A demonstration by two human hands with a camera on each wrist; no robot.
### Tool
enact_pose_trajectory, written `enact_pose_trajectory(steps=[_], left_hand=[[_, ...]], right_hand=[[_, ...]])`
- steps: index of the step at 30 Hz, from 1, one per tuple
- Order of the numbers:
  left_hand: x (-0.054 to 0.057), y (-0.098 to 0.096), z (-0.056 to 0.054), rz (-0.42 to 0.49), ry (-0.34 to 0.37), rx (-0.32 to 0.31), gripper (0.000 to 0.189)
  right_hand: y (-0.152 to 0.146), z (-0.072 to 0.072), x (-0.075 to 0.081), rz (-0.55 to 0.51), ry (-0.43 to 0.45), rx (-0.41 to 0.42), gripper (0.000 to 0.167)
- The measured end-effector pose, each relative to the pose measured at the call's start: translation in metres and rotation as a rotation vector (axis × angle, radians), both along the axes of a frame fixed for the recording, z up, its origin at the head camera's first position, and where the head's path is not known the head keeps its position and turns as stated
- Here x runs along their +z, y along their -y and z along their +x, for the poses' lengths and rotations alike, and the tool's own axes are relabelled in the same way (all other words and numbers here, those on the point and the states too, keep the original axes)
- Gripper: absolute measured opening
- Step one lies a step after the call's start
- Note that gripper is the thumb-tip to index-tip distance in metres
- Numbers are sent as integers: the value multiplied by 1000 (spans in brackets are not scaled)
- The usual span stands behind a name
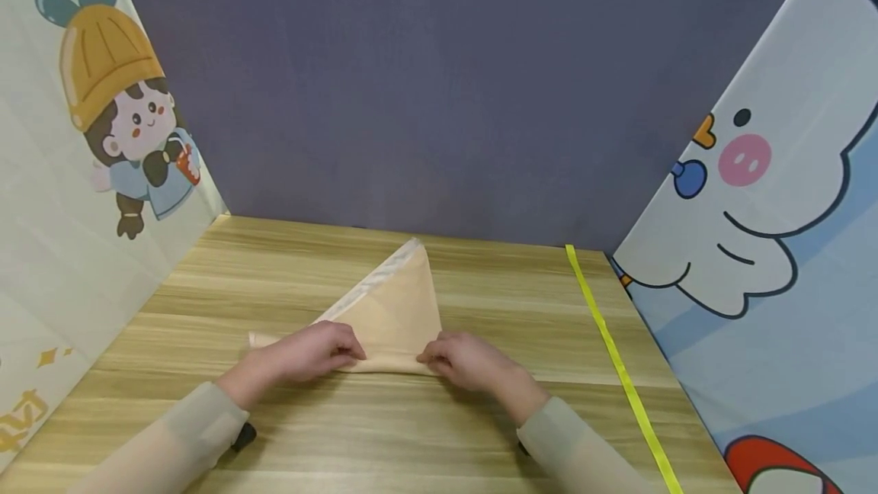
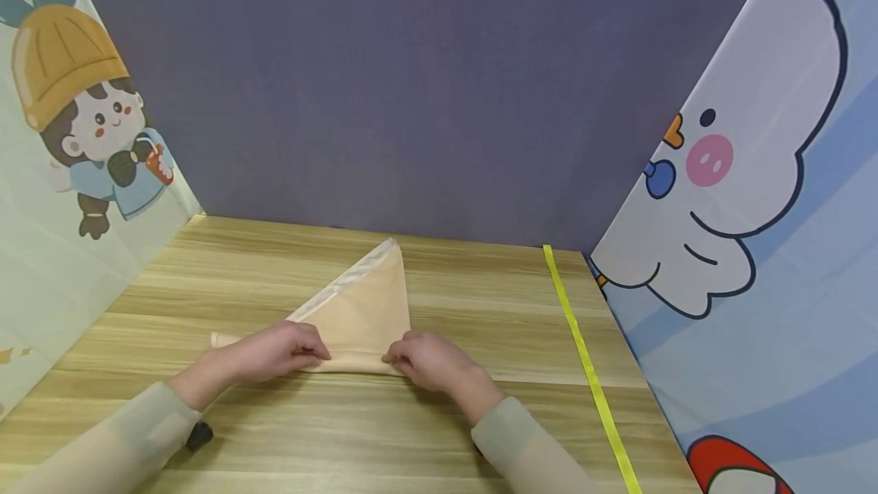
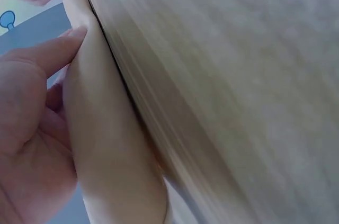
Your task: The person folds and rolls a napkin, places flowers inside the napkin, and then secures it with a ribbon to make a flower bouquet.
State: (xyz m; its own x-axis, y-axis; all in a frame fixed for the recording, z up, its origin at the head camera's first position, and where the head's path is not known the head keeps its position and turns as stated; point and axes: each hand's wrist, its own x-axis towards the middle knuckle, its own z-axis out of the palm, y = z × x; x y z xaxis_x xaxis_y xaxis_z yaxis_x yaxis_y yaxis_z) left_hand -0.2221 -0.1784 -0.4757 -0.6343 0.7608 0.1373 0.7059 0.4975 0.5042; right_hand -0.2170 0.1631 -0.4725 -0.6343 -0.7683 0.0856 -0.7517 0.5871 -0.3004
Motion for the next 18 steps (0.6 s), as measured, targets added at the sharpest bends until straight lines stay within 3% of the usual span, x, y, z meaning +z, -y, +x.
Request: enact_pose_trajectory(steps=[7, 10, 14, 18], left_hand=[[0, -1, 3, -89, -182, 36, 17], [-1, -3, 2, -87, -245, 10, 17], [-1, -6, 3, -84, -278, -11, 15], [-2, -11, 3, -83, -267, 9, 15]], right_hand=[[3, -1, -1, 15, -79, 31, 21], [5, -1, -2, 39, -101, 45, 25], [5, -1, -4, 53, -140, 56, 18], [3, -1, -4, 45, -138, 49, 15]])
